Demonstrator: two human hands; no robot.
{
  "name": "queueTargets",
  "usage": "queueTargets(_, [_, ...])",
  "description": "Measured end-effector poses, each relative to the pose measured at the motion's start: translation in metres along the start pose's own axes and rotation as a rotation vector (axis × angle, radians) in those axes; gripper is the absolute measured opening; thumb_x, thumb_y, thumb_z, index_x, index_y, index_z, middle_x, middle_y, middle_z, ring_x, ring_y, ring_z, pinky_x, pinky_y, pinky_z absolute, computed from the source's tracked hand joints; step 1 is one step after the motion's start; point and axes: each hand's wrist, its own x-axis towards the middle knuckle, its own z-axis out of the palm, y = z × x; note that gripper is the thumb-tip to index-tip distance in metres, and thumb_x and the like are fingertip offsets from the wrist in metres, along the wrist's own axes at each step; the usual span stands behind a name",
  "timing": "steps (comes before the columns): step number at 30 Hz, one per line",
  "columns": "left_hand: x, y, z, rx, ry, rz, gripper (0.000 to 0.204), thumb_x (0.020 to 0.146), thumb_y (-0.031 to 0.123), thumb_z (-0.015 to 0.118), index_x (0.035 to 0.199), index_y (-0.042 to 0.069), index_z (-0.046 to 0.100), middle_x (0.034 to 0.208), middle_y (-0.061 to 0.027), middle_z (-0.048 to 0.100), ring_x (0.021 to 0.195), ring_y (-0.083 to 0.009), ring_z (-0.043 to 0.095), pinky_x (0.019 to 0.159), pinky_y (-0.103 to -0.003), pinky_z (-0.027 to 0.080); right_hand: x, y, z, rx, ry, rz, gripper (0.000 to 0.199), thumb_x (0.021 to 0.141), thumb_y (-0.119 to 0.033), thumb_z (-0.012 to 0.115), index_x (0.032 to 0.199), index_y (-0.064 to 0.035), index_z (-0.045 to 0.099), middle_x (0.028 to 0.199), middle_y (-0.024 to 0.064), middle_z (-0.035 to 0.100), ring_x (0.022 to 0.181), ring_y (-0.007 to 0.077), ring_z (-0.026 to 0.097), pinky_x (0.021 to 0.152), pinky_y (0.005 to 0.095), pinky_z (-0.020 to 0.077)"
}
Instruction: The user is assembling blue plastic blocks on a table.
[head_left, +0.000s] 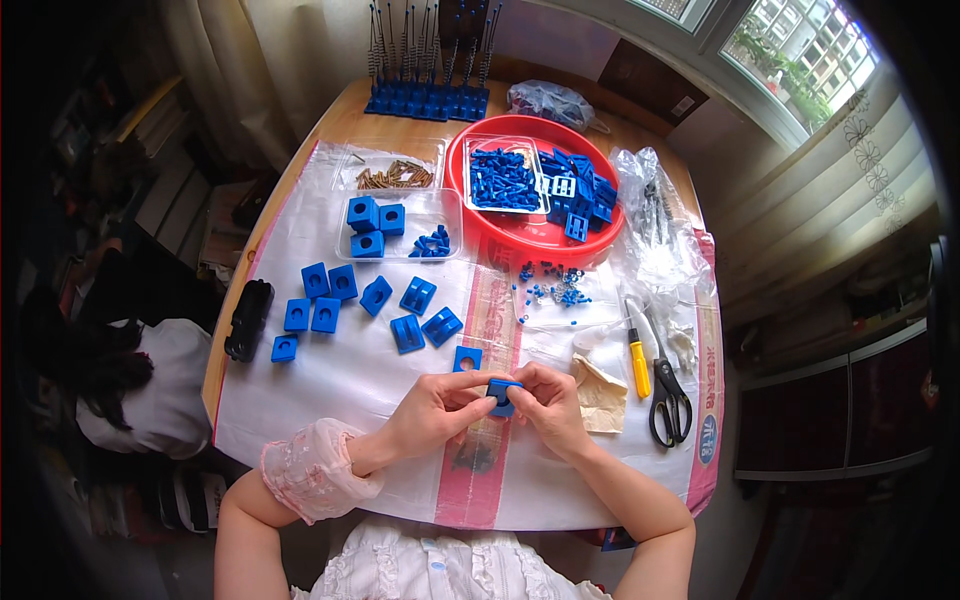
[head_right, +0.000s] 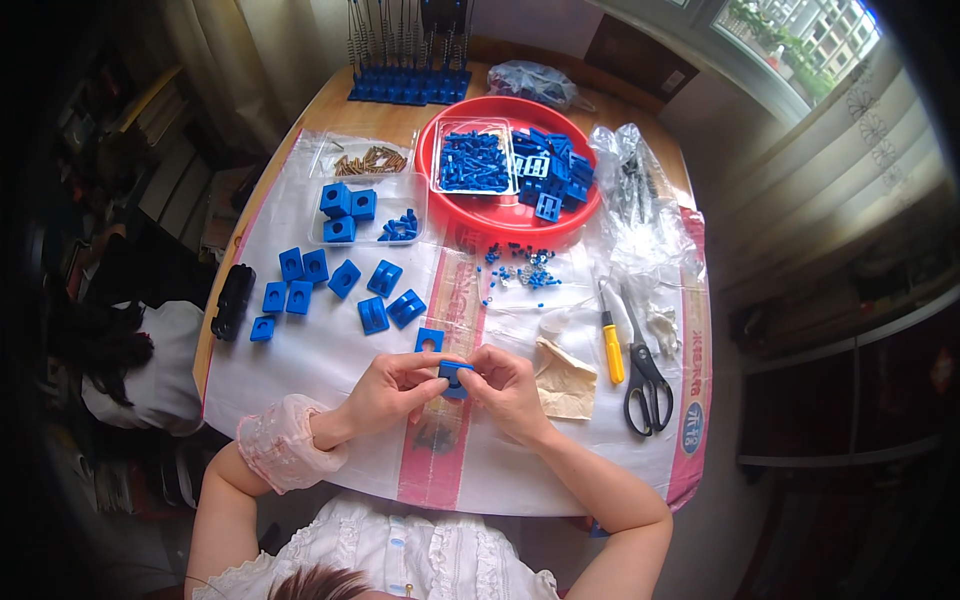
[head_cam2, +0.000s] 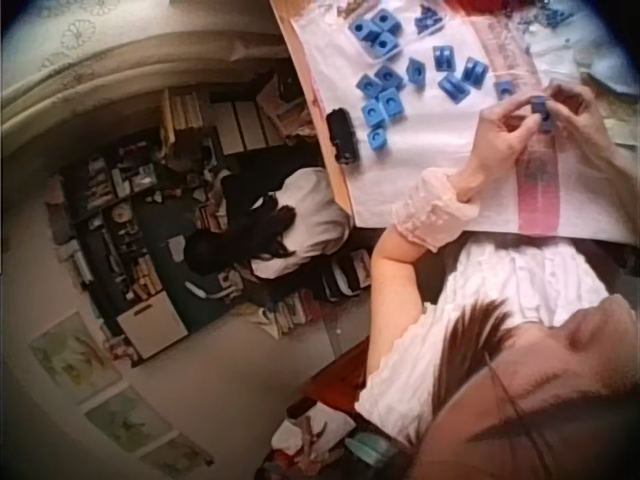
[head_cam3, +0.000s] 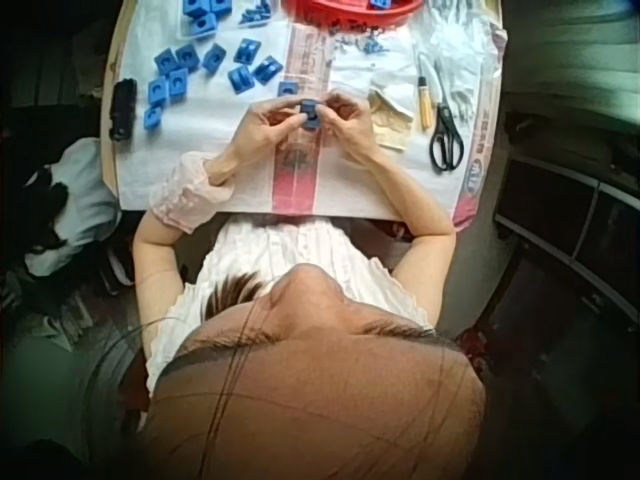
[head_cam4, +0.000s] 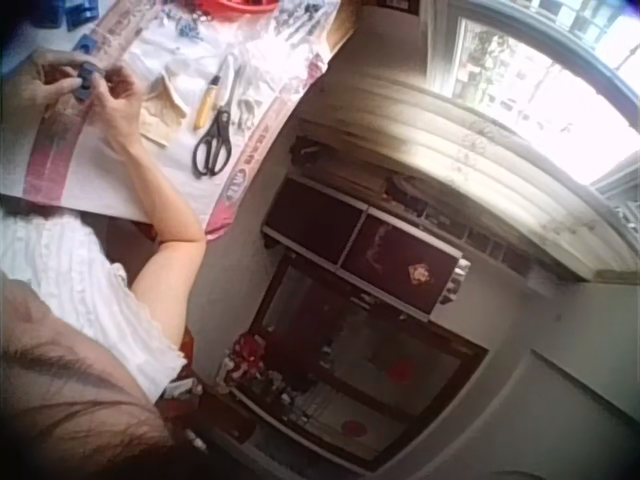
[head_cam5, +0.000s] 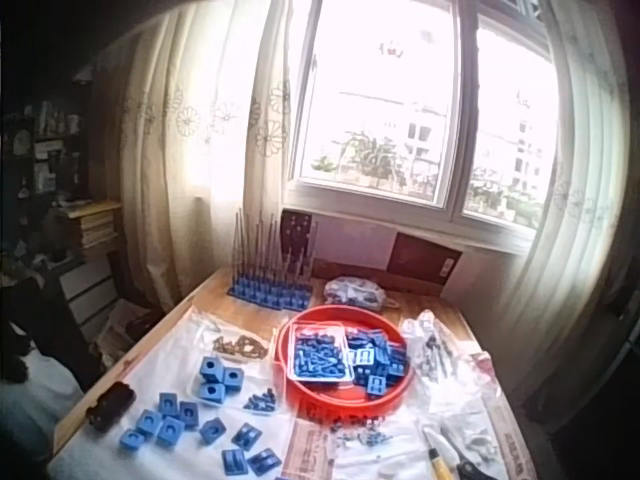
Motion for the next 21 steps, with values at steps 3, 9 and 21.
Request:
queueTargets(3, [0.0009, -0.0011, -0.0004, -0.016, 0.000, 0.011, 0.034, 0.093, 0.011, 0.058, 0.128, 0.009, 0.060, 0.087, -0.0038, 0.072, 0.054, -0.0009, 0.054, 0.047, -0.017, 0.043, 0.0001, 0.0030, -0.0013, 0.003, 0.003, -0.004, 0.007, 0.090, -0.008, 0.062, 0.091, -0.0005, 0.063, 0.076, -0.0003, 0.062, 0.062, 0.0022, 0.053, 0.054, 0.0178, 0.0412])
queueTargets(9, [0.0018, -0.0075, -0.0038, -0.083, 0.029, 0.004, 0.026, 0.095, 0.015, 0.058, 0.119, 0.006, 0.065, 0.083, -0.0024, 0.071, 0.049, -0.0028, 0.055, 0.044, -0.018, 0.044, -0.0001, 0.0016, 0.0001, 0.011, -0.050, 0.004, 0.006, 0.091, -0.004, 0.062, 0.094, 0.0012, 0.063, 0.082, 0.0001, 0.063, 0.073, 0.0030, 0.056, 0.063, 0.0193, 0.0449])
queueTargets(21, [0.0011, -0.0035, -0.0035, -0.068, 0.041, -0.007, 0.025, 0.095, 0.014, 0.057, 0.116, 0.005, 0.067, 0.083, -0.0032, 0.071, 0.047, -0.0034, 0.054, 0.044, -0.018, 0.045, 0.0007, 0.0002, 0.0035, 0.030, -0.041, -0.016, 0.006, 0.090, -0.005, 0.062, 0.092, 0.0011, 0.063, 0.077, -0.0005, 0.061, 0.065, 0.0023, 0.051, 0.056, 0.0180, 0.0397])
